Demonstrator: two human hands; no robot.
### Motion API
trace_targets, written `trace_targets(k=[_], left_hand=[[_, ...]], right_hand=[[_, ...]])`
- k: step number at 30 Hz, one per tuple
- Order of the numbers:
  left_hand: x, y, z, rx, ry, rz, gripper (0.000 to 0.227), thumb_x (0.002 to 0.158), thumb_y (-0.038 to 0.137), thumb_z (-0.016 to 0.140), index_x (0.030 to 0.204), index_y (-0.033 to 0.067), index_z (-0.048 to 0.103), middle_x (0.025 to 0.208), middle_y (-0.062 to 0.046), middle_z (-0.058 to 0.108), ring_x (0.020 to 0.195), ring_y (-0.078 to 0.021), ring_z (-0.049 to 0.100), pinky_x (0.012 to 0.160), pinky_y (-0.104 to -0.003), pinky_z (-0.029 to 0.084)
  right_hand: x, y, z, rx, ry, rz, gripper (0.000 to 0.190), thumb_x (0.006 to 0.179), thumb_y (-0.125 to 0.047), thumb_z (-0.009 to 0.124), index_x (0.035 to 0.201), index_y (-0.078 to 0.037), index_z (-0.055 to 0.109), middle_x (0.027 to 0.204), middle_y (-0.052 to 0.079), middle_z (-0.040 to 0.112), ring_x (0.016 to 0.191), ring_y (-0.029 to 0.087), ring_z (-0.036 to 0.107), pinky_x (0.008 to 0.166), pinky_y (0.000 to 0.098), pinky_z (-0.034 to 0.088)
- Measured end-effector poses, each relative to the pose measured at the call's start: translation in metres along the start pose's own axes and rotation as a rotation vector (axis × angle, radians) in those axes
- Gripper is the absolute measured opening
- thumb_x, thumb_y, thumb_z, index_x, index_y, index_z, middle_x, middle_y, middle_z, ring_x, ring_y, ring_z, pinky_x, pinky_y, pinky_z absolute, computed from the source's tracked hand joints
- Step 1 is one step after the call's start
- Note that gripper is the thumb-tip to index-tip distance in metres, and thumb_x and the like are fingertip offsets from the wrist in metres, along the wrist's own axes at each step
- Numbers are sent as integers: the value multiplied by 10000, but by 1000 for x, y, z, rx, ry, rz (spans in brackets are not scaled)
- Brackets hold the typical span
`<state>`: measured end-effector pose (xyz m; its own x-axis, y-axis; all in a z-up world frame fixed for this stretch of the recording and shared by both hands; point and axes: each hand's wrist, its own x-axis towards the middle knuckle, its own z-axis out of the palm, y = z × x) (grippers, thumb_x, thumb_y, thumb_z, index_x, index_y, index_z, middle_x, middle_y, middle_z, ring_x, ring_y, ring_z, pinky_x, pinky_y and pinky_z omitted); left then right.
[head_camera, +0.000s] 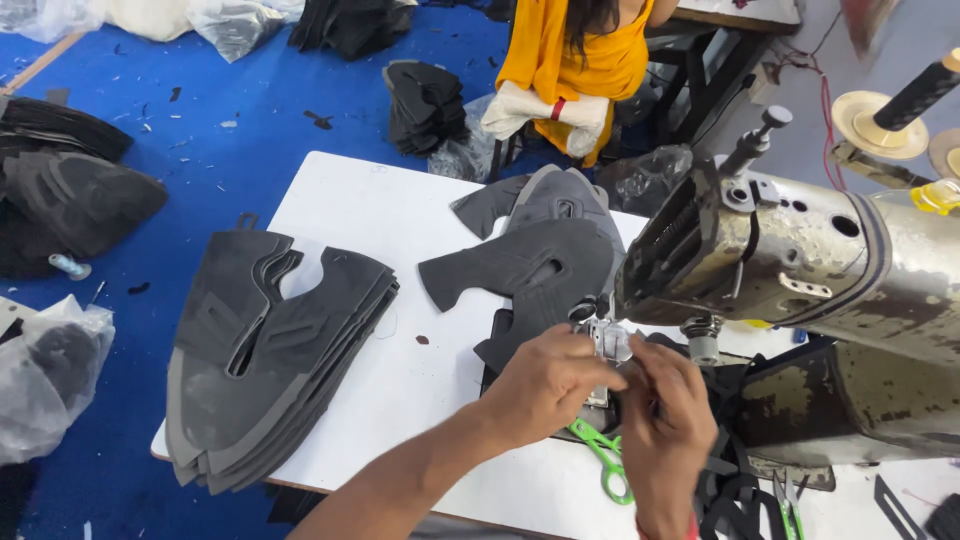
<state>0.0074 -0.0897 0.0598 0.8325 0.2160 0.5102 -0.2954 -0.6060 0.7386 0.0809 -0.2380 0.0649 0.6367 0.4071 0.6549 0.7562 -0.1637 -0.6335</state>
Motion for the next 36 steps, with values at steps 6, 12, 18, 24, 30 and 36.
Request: trace_targets(k=[6,12,18,24,30,36], left_hand=[[-4,-36,2,-92,12,207,197,840,-37,659,946,76,782,905,-45,679,905,-204,625,781,-334,527],[22,-48,1,-479,159,-269,165,1026,2,610,1189,30,607,838,-27,623,733,-58,508,666,-220,436],[52,-76,24,-102,189,-211,509,958,169,654,1411,16,479,1150,-197,595,982,-296,552,823,-387,483],[26,-107,36,291,323,75,666,874,228,734,1420,-1,429,1338,-257,556,1237,-447,546,977,-487,488],[-88,-57,25,353,-135,-355,513,910,7,528,1417,41,595,934,-201,656,905,-384,624,777,-488,512],[-154,-39,47,259,-533,-200,514,806,-14,565,1313,-24,653,917,-167,677,941,-349,597,859,-443,493]], right_hand=[[-19,9,-28,858,-141,528,490,1033,-8,497,1502,-82,616,984,153,759,728,156,669,633,273,549],[15,-60,2,165,-572,-457,515,793,92,681,1290,-43,678,889,87,666,915,252,708,981,446,567],[96,-63,49,-229,-281,-513,518,805,66,602,1322,45,584,899,151,614,878,363,638,1160,600,365],[106,-50,65,-229,-225,-335,428,1029,23,574,1442,-79,529,1069,155,686,996,360,676,1137,497,494],[-2,-50,3,-262,-208,-44,567,939,-250,678,1404,37,526,1352,286,628,848,297,772,634,326,610],[-32,-1,-7,-131,-536,929,646,955,-223,749,1551,-138,515,854,232,752,695,188,799,604,284,555]])
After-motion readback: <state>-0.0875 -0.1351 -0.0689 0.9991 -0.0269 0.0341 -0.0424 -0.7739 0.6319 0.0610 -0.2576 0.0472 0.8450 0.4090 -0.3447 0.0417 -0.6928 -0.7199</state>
